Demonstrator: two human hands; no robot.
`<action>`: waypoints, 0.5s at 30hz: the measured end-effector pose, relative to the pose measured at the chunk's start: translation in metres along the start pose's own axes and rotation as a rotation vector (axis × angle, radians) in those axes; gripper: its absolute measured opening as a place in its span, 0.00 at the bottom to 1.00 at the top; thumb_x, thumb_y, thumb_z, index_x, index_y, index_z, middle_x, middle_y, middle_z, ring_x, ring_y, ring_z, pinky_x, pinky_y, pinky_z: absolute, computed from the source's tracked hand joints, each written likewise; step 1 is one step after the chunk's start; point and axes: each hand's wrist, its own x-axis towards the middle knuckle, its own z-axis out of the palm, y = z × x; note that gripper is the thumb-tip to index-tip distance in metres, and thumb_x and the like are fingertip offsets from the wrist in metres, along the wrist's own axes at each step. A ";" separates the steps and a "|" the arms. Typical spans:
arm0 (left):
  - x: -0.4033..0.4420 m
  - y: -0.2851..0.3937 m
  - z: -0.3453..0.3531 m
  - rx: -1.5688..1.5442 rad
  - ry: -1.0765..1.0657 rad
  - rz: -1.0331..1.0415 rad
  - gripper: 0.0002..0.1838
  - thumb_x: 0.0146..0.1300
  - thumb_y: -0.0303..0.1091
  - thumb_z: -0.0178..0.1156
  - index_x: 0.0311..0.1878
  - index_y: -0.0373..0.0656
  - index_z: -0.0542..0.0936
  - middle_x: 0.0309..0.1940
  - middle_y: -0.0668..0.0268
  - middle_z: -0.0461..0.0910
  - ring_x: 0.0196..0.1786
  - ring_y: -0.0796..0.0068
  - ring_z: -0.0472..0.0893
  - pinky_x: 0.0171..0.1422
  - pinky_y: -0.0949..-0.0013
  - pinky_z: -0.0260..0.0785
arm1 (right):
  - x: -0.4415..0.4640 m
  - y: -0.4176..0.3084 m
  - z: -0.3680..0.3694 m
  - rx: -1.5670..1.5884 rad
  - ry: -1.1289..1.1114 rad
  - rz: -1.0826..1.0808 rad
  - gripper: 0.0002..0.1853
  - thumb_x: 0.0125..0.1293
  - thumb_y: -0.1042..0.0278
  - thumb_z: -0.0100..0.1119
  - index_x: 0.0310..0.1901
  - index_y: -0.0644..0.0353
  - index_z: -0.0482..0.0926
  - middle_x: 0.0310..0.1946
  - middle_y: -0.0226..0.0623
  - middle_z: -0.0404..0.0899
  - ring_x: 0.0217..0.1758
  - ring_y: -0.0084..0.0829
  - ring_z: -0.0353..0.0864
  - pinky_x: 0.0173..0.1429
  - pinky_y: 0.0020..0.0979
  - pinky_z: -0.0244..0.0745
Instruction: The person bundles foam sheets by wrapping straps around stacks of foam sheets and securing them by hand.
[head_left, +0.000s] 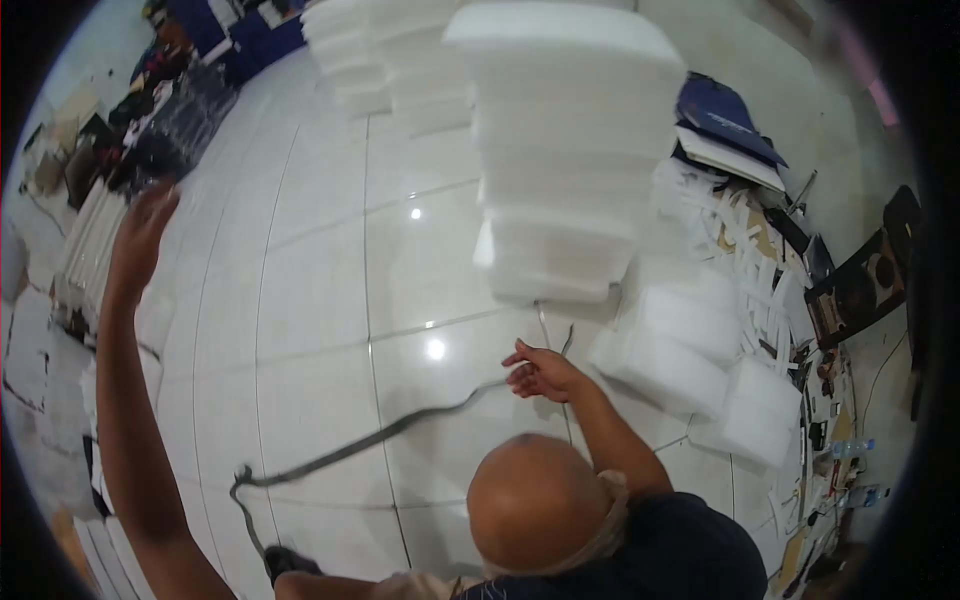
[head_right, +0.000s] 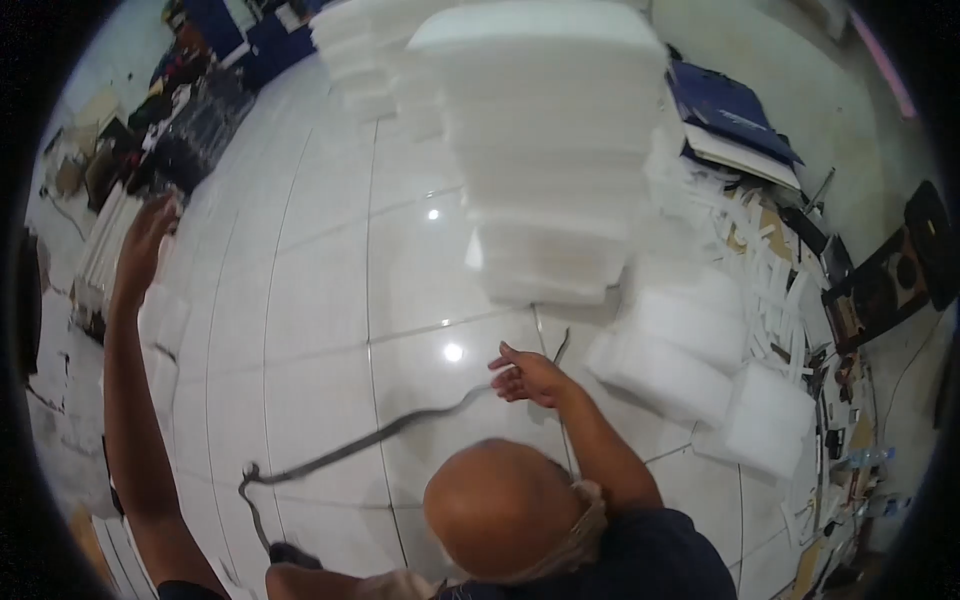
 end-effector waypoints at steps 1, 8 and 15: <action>0.025 0.061 0.014 -0.051 0.038 0.110 0.31 0.71 0.54 0.52 0.65 0.38 0.72 0.62 0.53 0.74 0.67 0.61 0.71 0.71 0.64 0.58 | 0.018 -0.004 -0.008 0.218 0.069 -0.115 0.30 0.70 0.39 0.49 0.53 0.64 0.72 0.36 0.40 0.80 0.35 0.34 0.82 0.44 0.36 0.80; 0.122 0.302 0.136 -0.165 -0.193 0.635 0.32 0.73 0.55 0.46 0.68 0.39 0.69 0.66 0.55 0.70 0.71 0.63 0.66 0.75 0.65 0.53 | 0.095 -0.021 -0.064 1.013 0.585 -0.291 0.34 0.69 0.47 0.44 0.70 0.58 0.57 0.62 0.46 0.67 0.64 0.44 0.69 0.66 0.49 0.66; 0.177 0.343 0.199 -0.144 -0.384 0.549 0.32 0.74 0.57 0.41 0.69 0.43 0.69 0.66 0.55 0.69 0.71 0.60 0.64 0.76 0.64 0.50 | 0.110 -0.018 -0.078 1.236 0.608 -0.435 0.36 0.64 0.38 0.41 0.67 0.53 0.63 0.63 0.35 0.67 0.68 0.36 0.64 0.72 0.46 0.48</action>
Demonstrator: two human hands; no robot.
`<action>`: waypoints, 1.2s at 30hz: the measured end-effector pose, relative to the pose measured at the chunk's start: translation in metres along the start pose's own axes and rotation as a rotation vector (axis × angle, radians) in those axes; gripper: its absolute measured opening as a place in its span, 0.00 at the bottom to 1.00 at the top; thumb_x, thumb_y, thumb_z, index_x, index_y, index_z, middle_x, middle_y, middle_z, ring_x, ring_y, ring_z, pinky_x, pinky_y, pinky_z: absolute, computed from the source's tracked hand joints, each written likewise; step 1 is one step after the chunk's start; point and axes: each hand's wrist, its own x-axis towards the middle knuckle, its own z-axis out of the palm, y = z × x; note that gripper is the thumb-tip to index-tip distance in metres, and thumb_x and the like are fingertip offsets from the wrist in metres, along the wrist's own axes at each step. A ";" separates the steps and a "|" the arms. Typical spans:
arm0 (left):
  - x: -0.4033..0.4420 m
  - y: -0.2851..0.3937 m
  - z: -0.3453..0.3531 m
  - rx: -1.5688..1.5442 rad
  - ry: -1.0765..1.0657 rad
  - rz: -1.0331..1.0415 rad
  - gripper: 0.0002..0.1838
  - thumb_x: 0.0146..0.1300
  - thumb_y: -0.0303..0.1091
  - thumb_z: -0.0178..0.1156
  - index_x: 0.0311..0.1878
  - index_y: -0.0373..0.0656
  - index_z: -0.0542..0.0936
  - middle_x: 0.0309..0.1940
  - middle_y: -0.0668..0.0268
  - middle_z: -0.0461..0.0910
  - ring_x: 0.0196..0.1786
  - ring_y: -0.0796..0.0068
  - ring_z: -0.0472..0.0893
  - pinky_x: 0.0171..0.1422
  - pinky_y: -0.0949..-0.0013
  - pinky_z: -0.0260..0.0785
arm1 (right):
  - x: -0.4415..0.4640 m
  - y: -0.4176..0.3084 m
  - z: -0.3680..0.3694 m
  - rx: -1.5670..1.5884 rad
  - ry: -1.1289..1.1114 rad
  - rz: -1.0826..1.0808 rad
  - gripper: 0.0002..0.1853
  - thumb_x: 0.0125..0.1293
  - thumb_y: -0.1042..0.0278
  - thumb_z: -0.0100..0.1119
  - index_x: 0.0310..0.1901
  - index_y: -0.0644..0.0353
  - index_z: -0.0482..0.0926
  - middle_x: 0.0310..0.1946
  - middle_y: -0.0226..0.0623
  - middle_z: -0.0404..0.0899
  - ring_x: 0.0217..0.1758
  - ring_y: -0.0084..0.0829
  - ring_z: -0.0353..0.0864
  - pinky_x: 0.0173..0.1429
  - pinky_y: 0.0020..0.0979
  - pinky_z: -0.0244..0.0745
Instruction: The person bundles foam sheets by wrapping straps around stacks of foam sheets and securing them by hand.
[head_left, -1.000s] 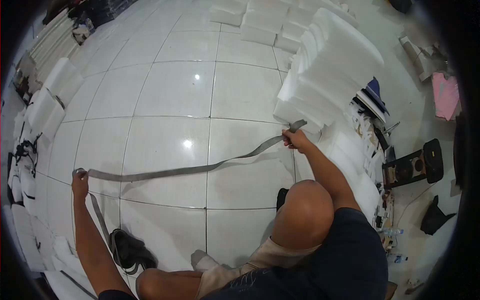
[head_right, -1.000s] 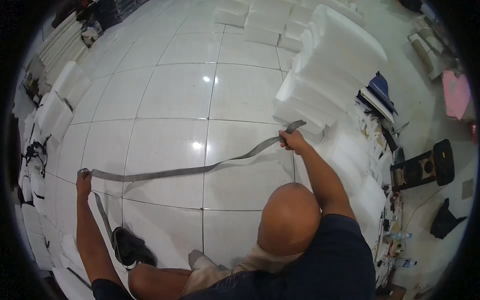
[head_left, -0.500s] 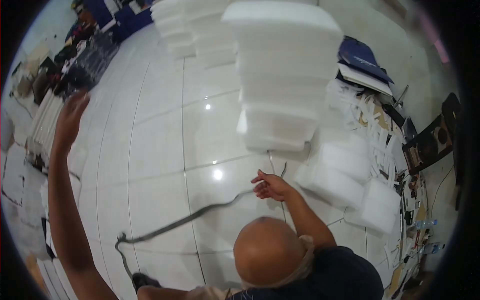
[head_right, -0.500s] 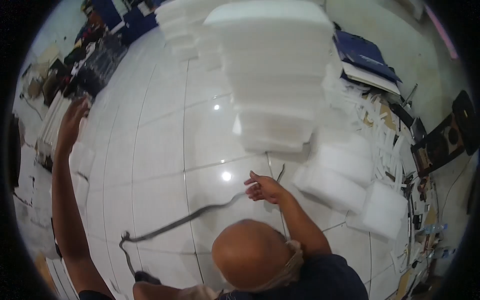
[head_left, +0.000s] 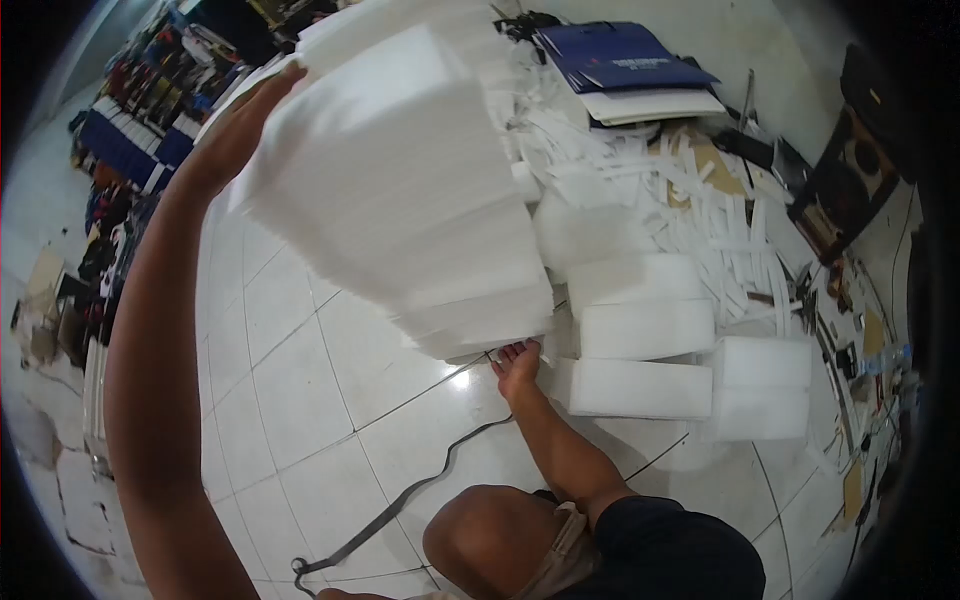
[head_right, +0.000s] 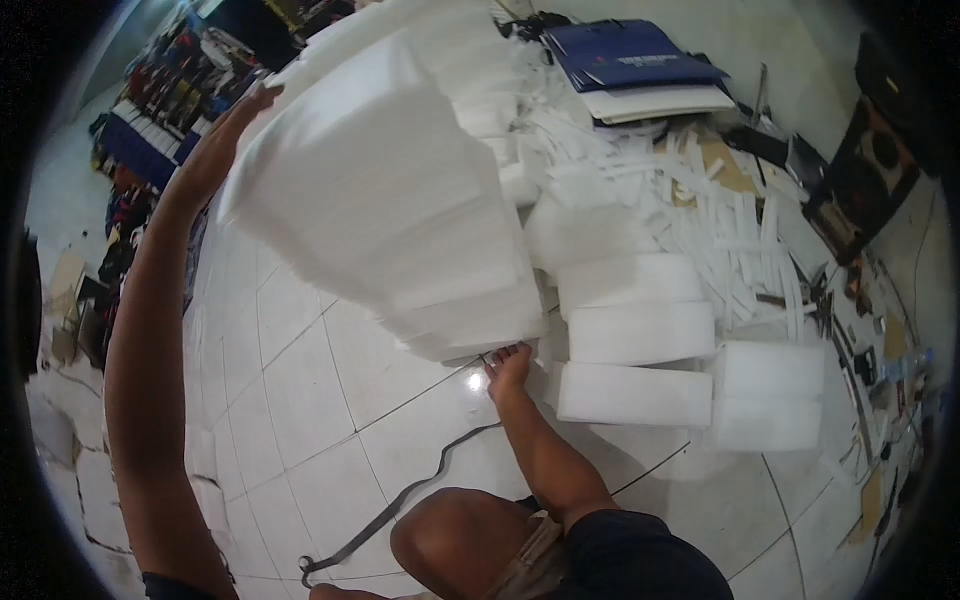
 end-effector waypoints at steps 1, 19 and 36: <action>0.006 -0.001 0.004 -0.027 -0.040 -0.136 0.32 0.73 0.57 0.43 0.67 0.42 0.70 0.64 0.55 0.71 0.70 0.62 0.66 0.75 0.64 0.51 | 0.001 0.003 0.001 0.018 0.014 0.001 0.36 0.64 0.38 0.41 0.67 0.53 0.63 0.63 0.35 0.67 0.68 0.36 0.64 0.72 0.46 0.48; -0.013 -0.056 0.012 -0.032 0.026 -0.077 0.29 0.68 0.50 0.46 0.68 0.45 0.70 0.66 0.53 0.67 0.68 0.61 0.65 0.74 0.61 0.51 | -0.016 -0.006 0.012 0.148 -0.118 0.035 0.50 0.58 0.22 0.36 0.73 0.55 0.55 0.72 0.36 0.56 0.74 0.41 0.53 0.76 0.46 0.40; -0.227 -0.181 -0.124 0.250 0.085 -0.282 0.34 0.72 0.56 0.45 0.72 0.41 0.63 0.67 0.56 0.67 0.68 0.66 0.68 0.72 0.62 0.58 | -0.091 0.006 -0.005 0.082 -0.558 0.000 0.55 0.56 0.12 0.32 0.76 0.46 0.46 0.77 0.32 0.48 0.78 0.37 0.46 0.78 0.48 0.42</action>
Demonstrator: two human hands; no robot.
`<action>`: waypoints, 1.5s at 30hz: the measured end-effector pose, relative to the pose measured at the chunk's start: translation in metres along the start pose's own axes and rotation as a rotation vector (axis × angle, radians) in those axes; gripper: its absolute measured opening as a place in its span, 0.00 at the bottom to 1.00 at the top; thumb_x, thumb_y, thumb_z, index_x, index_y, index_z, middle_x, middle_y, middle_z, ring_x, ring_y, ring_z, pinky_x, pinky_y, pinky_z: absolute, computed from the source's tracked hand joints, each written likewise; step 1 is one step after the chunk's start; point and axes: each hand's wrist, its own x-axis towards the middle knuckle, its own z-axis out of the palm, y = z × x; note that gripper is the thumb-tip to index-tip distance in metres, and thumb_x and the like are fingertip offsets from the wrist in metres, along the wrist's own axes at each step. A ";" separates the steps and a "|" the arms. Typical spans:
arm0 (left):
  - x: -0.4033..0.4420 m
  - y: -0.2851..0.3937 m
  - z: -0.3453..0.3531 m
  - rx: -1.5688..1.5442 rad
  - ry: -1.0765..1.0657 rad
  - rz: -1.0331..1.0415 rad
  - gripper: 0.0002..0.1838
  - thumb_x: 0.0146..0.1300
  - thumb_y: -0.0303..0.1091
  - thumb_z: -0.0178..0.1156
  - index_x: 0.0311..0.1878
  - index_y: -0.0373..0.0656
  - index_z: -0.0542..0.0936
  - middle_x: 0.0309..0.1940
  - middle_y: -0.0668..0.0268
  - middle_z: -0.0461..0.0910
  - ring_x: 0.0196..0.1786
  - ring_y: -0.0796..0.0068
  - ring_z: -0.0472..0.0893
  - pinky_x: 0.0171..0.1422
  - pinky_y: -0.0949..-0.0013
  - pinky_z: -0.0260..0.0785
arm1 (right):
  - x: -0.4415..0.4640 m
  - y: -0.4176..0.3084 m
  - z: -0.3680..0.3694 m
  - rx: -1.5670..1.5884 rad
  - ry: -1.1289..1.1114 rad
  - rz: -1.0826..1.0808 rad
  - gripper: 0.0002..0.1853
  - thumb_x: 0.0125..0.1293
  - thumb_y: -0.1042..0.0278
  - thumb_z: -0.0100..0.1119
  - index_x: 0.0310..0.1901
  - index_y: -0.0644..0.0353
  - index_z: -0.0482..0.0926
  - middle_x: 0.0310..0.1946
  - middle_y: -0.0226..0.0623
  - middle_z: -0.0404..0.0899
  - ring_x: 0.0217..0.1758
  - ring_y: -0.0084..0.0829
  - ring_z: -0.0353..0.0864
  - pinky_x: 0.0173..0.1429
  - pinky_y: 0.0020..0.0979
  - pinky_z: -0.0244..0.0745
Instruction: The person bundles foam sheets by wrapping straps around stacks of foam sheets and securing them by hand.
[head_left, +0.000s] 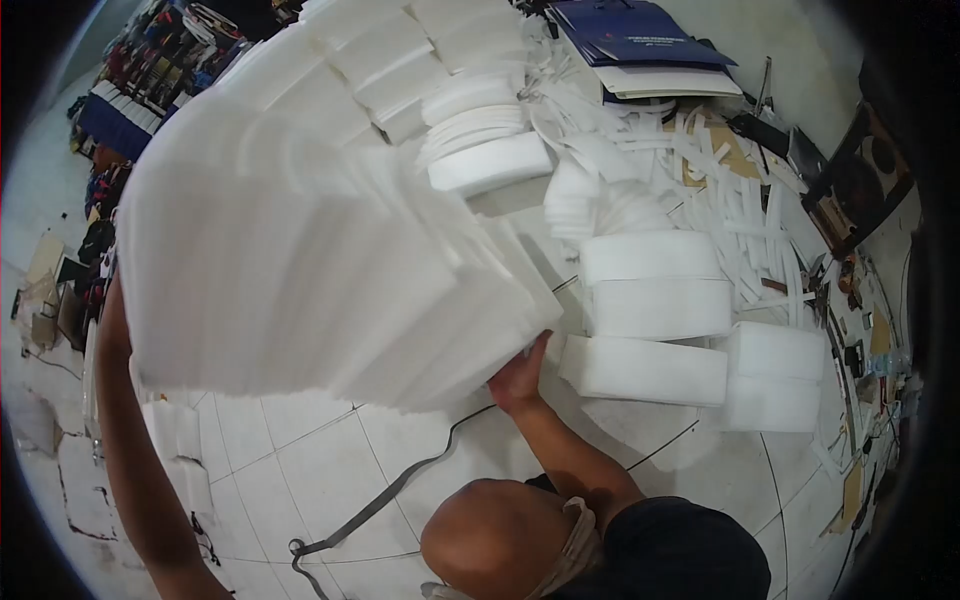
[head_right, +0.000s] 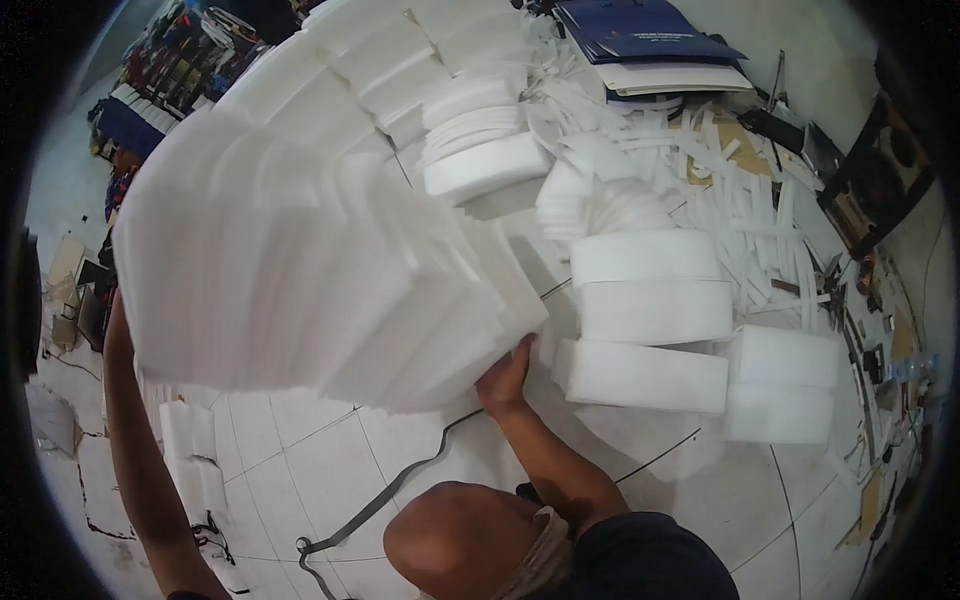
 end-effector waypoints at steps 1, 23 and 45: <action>-0.021 -0.004 -0.011 -0.086 0.041 -0.103 0.34 0.72 0.56 0.45 0.72 0.41 0.63 0.67 0.56 0.68 0.68 0.65 0.68 0.72 0.62 0.58 | -0.001 0.005 0.003 -0.107 -0.060 -0.015 0.55 0.57 0.14 0.35 0.76 0.49 0.47 0.76 0.34 0.50 0.78 0.37 0.49 0.77 0.46 0.45; -0.405 -0.179 0.176 -1.450 0.203 -0.753 0.33 0.72 0.54 0.46 0.71 0.40 0.64 0.64 0.56 0.71 0.65 0.63 0.72 0.68 0.61 0.66 | 0.082 0.118 0.278 -1.727 -0.494 0.523 0.41 0.65 0.33 0.52 0.66 0.65 0.68 0.62 0.50 0.72 0.60 0.44 0.77 0.63 0.39 0.72; -0.410 -0.229 0.258 -1.407 0.160 -0.771 0.28 0.73 0.46 0.46 0.66 0.34 0.68 0.53 0.55 0.80 0.52 0.63 0.83 0.53 0.60 0.79 | 0.115 0.089 0.163 -1.768 -0.476 0.643 0.57 0.52 0.09 0.20 0.76 0.44 0.51 0.75 0.45 0.53 0.76 0.54 0.53 0.67 0.72 0.51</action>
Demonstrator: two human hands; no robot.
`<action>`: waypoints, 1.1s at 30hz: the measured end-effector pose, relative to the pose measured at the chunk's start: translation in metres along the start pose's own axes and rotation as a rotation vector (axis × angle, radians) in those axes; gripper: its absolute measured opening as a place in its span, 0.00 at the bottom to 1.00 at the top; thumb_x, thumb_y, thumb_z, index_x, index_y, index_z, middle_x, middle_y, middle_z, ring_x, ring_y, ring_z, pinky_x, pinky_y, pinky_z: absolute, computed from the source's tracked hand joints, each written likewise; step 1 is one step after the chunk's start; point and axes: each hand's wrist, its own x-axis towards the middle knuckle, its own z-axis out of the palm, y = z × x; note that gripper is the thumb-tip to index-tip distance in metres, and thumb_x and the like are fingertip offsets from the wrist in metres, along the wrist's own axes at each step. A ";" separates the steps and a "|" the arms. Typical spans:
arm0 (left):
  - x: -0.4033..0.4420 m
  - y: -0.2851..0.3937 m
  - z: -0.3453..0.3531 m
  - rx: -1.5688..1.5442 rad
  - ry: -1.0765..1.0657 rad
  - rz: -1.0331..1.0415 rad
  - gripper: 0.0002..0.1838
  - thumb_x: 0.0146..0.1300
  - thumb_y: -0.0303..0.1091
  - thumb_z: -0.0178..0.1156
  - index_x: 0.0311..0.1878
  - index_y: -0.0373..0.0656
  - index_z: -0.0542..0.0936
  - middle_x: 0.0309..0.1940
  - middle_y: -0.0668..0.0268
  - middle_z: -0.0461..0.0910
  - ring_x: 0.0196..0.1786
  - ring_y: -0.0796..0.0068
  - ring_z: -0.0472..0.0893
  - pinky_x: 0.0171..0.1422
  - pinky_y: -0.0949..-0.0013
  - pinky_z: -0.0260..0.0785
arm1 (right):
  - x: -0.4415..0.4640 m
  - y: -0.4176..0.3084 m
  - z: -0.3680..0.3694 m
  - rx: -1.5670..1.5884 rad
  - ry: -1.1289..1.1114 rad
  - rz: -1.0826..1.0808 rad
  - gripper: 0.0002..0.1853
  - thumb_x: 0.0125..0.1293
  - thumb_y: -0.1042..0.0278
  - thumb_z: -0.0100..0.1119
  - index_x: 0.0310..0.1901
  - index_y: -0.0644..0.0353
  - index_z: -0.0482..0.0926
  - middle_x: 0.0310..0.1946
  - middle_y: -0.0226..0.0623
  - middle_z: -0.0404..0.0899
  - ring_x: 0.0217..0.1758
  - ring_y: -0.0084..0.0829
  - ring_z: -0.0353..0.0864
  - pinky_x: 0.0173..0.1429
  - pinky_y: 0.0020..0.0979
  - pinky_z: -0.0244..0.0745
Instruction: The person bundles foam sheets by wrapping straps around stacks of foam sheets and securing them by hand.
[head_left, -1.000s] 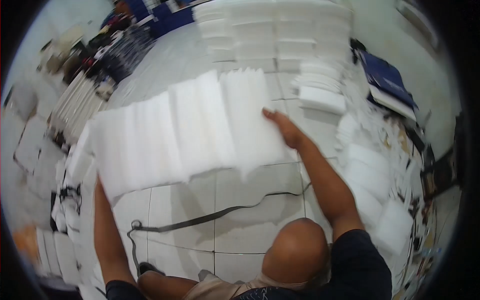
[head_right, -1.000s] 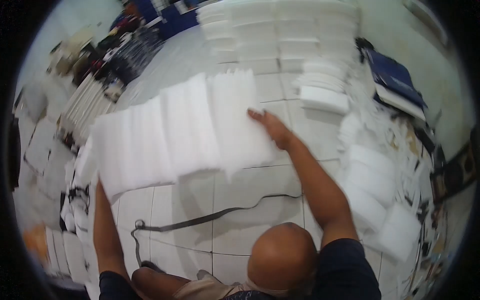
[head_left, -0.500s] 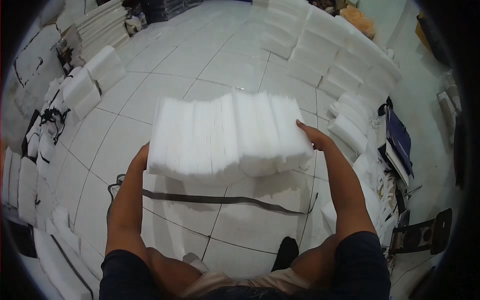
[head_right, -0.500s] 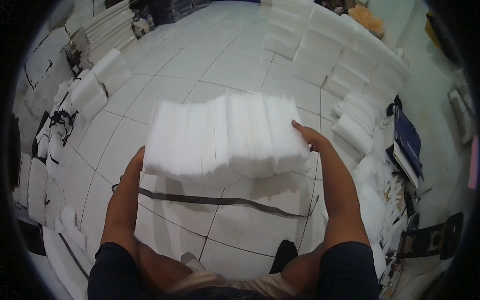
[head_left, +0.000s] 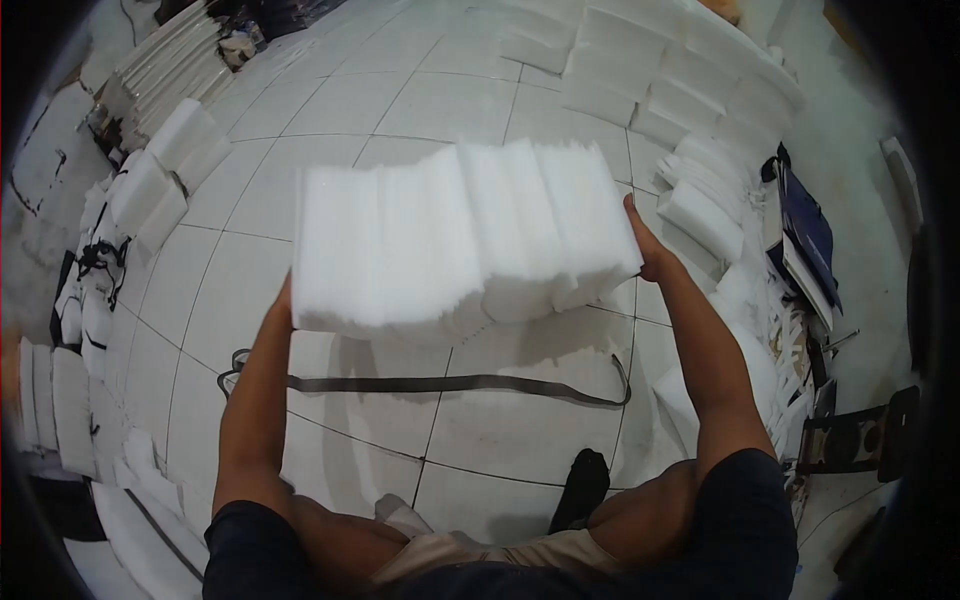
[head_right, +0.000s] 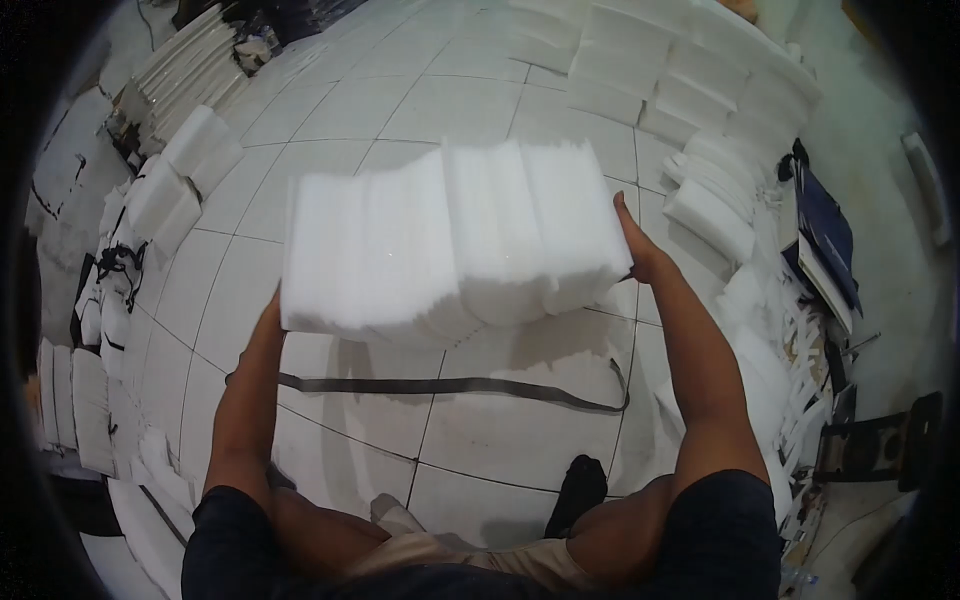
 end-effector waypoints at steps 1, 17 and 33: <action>0.002 0.008 0.005 0.134 -0.060 0.053 0.28 0.73 0.47 0.46 0.66 0.35 0.68 0.53 0.55 0.80 0.51 0.62 0.83 0.53 0.60 0.79 | -0.003 -0.002 -0.003 0.008 0.006 0.007 0.57 0.52 0.09 0.20 0.76 0.44 0.51 0.75 0.45 0.53 0.76 0.54 0.53 0.67 0.72 0.51; 0.018 -0.014 0.007 -0.023 0.022 -0.210 0.31 0.70 0.52 0.48 0.68 0.41 0.67 0.58 0.58 0.77 0.56 0.59 0.80 0.56 0.53 0.77 | 0.030 0.122 -0.057 0.168 -0.117 0.088 0.33 0.70 0.38 0.43 0.69 0.49 0.65 0.69 0.39 0.65 0.73 0.47 0.60 0.61 0.65 0.67; 0.024 -0.004 -0.011 -0.033 -0.087 -0.242 0.31 0.69 0.44 0.54 0.70 0.38 0.63 0.63 0.54 0.73 0.58 0.61 0.79 0.55 0.56 0.79 | -0.009 0.087 -0.039 0.255 -0.043 0.109 0.31 0.70 0.40 0.45 0.67 0.53 0.67 0.66 0.39 0.70 0.66 0.42 0.71 0.63 0.50 0.73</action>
